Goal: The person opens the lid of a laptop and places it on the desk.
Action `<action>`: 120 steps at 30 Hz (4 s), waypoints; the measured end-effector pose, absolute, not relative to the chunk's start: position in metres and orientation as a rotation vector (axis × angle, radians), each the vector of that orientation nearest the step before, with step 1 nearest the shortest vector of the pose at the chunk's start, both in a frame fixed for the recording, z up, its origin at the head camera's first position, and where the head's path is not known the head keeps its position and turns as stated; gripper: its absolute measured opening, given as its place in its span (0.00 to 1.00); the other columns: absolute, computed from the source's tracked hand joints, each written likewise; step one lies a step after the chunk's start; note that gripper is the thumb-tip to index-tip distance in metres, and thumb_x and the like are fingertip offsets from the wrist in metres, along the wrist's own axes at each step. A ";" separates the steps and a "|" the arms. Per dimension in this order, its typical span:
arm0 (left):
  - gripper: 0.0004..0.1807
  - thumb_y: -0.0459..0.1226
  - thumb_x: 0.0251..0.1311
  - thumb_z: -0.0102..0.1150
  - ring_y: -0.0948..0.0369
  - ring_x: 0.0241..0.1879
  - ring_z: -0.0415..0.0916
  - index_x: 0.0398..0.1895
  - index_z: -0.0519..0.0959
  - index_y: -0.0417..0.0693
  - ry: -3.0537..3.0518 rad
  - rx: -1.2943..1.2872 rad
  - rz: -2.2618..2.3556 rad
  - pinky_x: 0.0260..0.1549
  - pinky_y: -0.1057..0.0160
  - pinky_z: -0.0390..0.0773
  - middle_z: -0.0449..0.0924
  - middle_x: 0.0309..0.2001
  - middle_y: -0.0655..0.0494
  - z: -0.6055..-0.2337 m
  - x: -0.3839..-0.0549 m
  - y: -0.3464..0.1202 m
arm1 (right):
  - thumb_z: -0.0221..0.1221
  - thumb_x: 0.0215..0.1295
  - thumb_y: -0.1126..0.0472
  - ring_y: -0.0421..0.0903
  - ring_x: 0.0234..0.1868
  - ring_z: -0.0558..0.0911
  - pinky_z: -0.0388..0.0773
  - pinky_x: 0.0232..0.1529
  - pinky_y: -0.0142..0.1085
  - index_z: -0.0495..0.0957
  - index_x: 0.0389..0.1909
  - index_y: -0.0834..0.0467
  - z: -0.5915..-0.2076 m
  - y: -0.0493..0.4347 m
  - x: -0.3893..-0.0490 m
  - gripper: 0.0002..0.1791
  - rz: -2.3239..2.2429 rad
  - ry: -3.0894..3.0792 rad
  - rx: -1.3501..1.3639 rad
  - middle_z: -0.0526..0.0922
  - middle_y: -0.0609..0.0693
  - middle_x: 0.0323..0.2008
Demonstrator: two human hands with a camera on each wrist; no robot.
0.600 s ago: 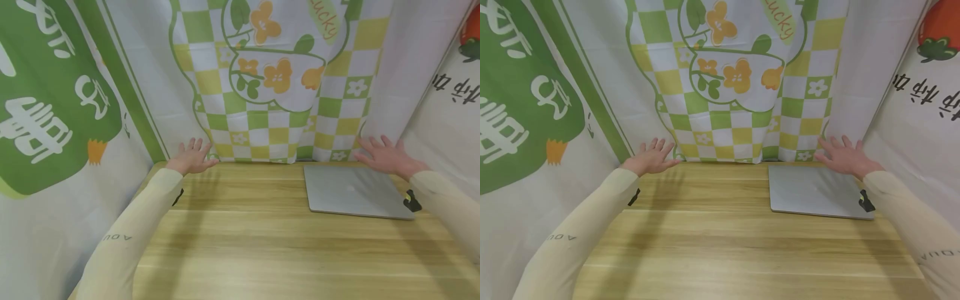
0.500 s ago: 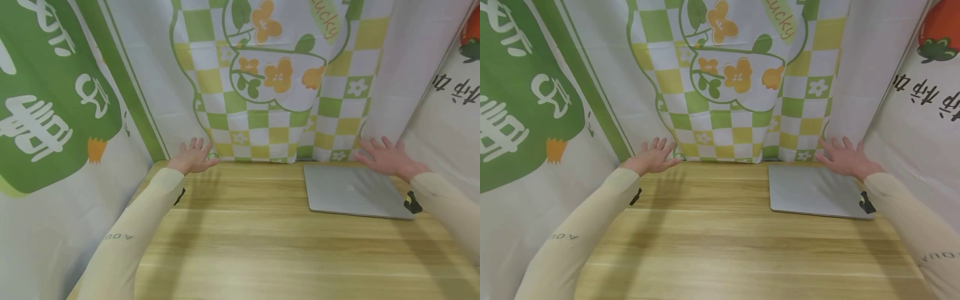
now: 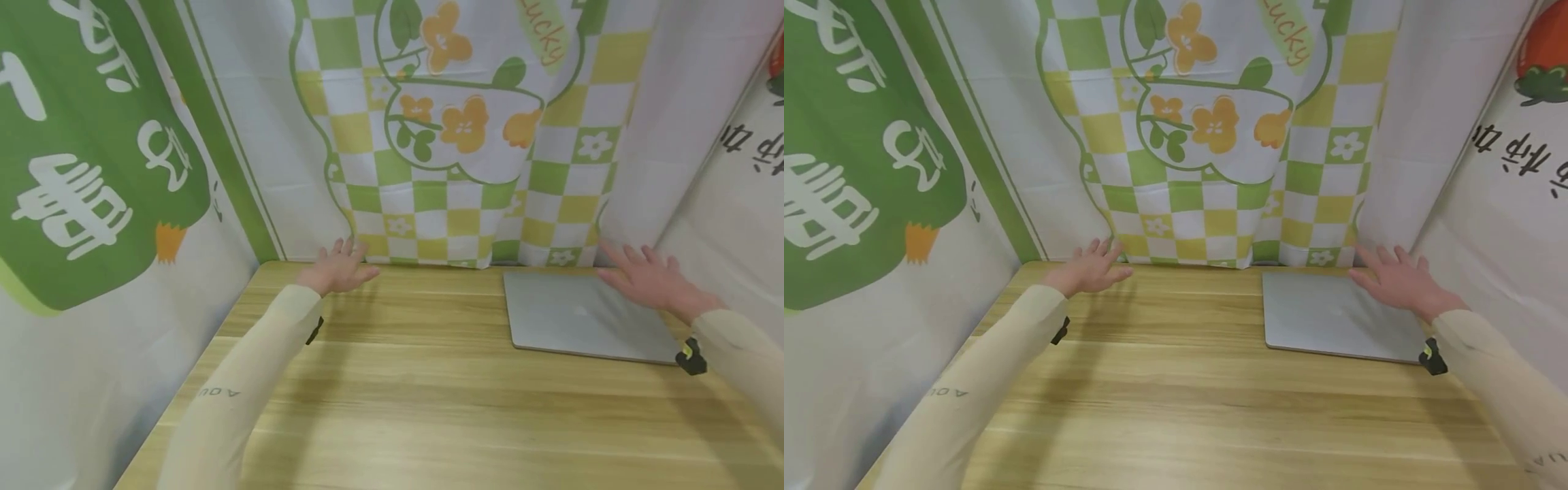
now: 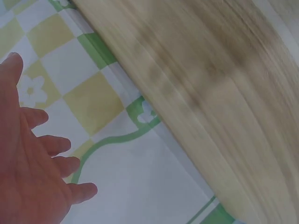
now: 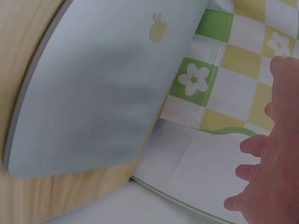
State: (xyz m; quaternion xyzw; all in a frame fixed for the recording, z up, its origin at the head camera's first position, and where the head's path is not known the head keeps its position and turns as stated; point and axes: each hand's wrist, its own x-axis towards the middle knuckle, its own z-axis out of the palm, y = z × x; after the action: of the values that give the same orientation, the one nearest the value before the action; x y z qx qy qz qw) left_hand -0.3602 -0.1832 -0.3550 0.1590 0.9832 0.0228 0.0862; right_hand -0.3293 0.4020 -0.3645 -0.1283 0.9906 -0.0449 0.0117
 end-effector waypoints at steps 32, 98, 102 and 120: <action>0.44 0.68 0.68 0.30 0.43 0.78 0.43 0.79 0.47 0.53 2.941 0.635 0.195 0.76 0.42 0.49 0.44 0.79 0.41 -0.391 -0.355 -0.125 | 0.44 0.78 0.52 0.79 0.68 0.54 0.48 0.69 0.70 0.41 0.74 0.74 -0.423 0.416 -0.311 0.39 -0.639 3.193 -0.596 0.50 0.81 0.70; 0.41 0.59 0.72 0.42 0.53 0.75 0.56 0.79 0.47 0.48 2.830 0.748 0.731 0.74 0.56 0.60 0.56 0.76 0.47 -0.419 -0.336 0.023 | 0.38 0.77 0.46 0.81 0.53 0.65 0.66 0.51 0.71 0.48 0.67 0.81 -0.471 0.461 -0.280 0.41 -0.739 3.156 0.110 0.61 0.86 0.57; 0.43 0.60 0.71 0.43 0.54 0.76 0.55 0.79 0.47 0.47 2.805 0.769 0.799 0.74 0.58 0.59 0.55 0.77 0.47 -0.422 -0.335 0.031 | 0.36 0.78 0.46 0.80 0.51 0.68 0.71 0.46 0.66 0.48 0.67 0.81 -0.469 0.466 -0.279 0.40 -0.777 3.093 0.112 0.63 0.86 0.55; 0.41 0.58 0.70 0.48 0.53 0.72 0.63 0.77 0.53 0.44 2.695 0.674 0.961 0.72 0.55 0.65 0.69 0.69 0.48 -0.439 -0.328 0.070 | 0.37 0.77 0.46 0.76 0.52 0.71 0.73 0.46 0.62 0.54 0.66 0.79 -0.466 0.477 -0.271 0.38 -0.802 3.055 0.130 0.66 0.83 0.55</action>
State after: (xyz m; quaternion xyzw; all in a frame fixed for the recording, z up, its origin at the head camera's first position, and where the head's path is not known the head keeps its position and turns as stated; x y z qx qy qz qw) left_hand -0.3279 0.0700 -0.4394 0.2280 0.9121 0.3254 0.1006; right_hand -0.2709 0.4771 -0.4663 0.0412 0.9664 -0.2535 -0.0098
